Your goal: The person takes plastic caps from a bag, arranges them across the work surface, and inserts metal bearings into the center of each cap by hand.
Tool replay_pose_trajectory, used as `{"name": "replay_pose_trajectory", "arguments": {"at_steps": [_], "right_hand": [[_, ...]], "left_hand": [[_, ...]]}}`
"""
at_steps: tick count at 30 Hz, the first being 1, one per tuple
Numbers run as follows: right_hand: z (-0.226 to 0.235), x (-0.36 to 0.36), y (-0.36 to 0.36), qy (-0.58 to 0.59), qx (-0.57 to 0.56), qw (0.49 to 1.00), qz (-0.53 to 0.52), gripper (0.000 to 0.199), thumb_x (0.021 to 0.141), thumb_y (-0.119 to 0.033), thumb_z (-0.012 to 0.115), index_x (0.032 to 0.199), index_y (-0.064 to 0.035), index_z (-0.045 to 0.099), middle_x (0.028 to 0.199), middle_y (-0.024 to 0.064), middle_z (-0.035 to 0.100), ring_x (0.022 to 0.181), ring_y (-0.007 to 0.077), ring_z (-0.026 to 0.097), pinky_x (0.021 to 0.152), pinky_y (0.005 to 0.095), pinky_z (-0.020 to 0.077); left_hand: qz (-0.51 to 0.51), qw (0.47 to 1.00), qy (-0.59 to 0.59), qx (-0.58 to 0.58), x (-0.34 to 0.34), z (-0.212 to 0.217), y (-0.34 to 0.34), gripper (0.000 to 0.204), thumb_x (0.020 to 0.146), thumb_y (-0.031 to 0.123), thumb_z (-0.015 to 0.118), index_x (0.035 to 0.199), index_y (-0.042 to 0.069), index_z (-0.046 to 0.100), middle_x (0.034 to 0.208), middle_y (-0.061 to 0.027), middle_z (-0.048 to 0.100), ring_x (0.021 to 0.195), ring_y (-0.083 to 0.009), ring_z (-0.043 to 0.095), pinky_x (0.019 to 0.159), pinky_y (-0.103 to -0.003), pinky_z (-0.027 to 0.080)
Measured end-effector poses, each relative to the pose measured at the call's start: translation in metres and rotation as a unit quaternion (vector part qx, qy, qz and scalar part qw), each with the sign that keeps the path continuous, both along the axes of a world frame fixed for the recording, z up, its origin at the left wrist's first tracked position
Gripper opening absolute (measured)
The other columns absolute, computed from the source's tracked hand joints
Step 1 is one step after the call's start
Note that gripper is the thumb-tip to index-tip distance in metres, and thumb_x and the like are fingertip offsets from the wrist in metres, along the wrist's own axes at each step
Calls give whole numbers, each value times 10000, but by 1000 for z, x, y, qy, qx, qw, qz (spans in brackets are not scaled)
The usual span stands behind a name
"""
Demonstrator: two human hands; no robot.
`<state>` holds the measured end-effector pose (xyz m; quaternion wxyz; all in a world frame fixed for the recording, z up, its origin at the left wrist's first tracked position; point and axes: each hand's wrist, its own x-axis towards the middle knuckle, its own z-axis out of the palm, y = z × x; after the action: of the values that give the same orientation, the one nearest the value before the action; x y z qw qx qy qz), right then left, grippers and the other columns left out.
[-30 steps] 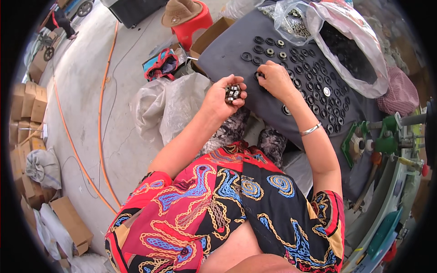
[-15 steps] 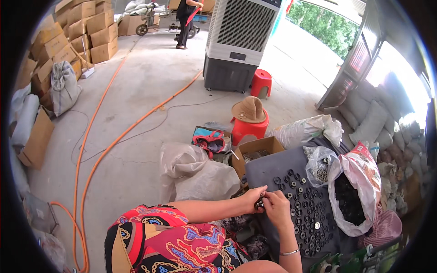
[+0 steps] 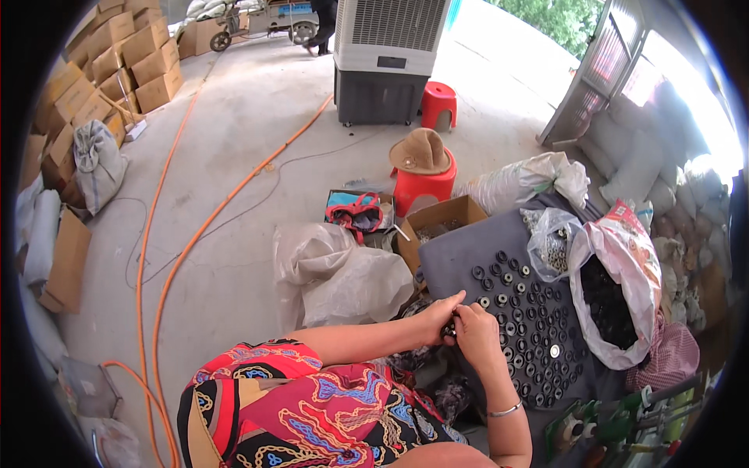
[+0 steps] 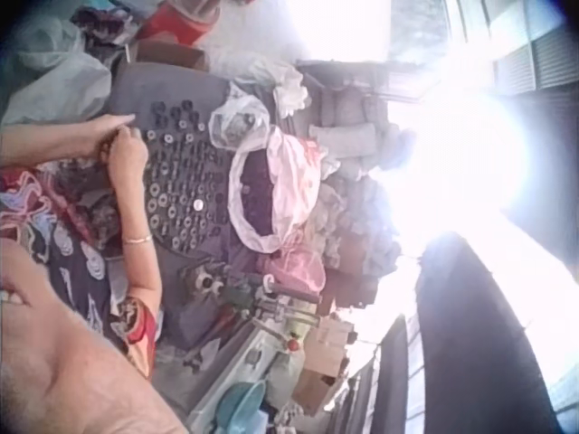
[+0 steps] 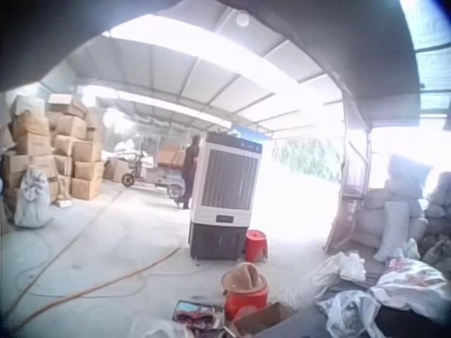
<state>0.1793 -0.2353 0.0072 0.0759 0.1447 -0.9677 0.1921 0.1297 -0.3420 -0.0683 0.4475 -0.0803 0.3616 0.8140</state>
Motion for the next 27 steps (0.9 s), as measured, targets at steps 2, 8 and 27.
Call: {"name": "replay_pose_trajectory", "arguments": {"at_steps": [2,8,27], "right_hand": [[1,0,1,-7,-3,1000,15,177,803,-110,607,955,-29,648,822,178,604,761,361,620,672,452,492],[-9,-7,10,-64,-101,993,-24,193,790,-58,590,967,-17,655,841,184,603,766,372,616,693,446,496],[-2,19,9,61,-59,995,-58,176,751,-85,659,909,-21,614,826,172,579,727,380,595,642,451,486]], "left_hand": [[16,1000,1,-26,1,5,0,436,922,584,427,812,176,534,763,-6,499,666,-166,470,476,-313,301],[-7,999,-36,39,-7,-3,0,436,933,551,433,791,150,528,643,-44,517,493,-196,495,388,-289,290],[22,985,153,-72,16,8,-13,251,952,307,557,823,95,591,685,-23,603,502,-117,527,388,-233,330]]}}
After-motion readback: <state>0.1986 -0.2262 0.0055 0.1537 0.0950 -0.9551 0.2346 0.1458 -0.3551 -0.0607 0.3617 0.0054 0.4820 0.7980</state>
